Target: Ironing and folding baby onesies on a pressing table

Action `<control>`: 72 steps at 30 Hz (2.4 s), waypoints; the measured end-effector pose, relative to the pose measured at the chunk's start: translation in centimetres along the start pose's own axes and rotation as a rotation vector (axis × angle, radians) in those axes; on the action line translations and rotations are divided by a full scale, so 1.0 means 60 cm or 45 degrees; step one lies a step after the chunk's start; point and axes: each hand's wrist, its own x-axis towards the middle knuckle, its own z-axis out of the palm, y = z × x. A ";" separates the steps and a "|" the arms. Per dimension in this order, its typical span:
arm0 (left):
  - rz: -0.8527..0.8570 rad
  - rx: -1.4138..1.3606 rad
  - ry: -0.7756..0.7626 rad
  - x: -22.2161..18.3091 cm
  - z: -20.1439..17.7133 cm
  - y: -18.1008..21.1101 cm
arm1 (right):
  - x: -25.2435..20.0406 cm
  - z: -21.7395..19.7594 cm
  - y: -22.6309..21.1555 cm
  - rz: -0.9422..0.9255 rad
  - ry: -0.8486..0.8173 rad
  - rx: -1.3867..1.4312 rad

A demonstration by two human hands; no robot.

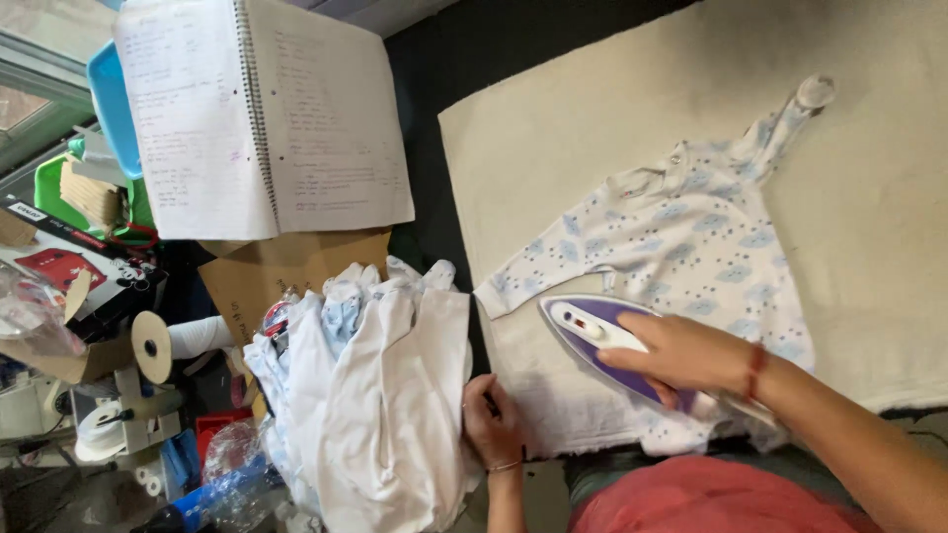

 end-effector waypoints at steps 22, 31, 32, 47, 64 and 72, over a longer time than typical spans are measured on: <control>-0.743 -0.379 -1.016 0.243 0.439 0.359 | 0.155 -0.360 0.378 -0.368 1.231 0.478; -0.912 -0.157 -0.938 0.222 0.626 0.305 | 0.153 -0.340 0.391 -0.437 1.209 0.473; -0.890 -0.175 -0.873 0.228 0.617 0.320 | 0.155 -0.341 0.400 -0.528 1.182 0.651; 0.446 0.128 -0.636 0.214 0.607 0.453 | 0.101 -0.347 0.485 -0.500 1.694 0.704; 0.099 0.811 -1.157 0.239 0.593 0.250 | 0.072 -0.290 0.449 -0.368 1.570 0.293; -0.081 0.454 -1.192 0.253 0.571 0.247 | 0.072 -0.295 0.483 -0.793 1.563 0.843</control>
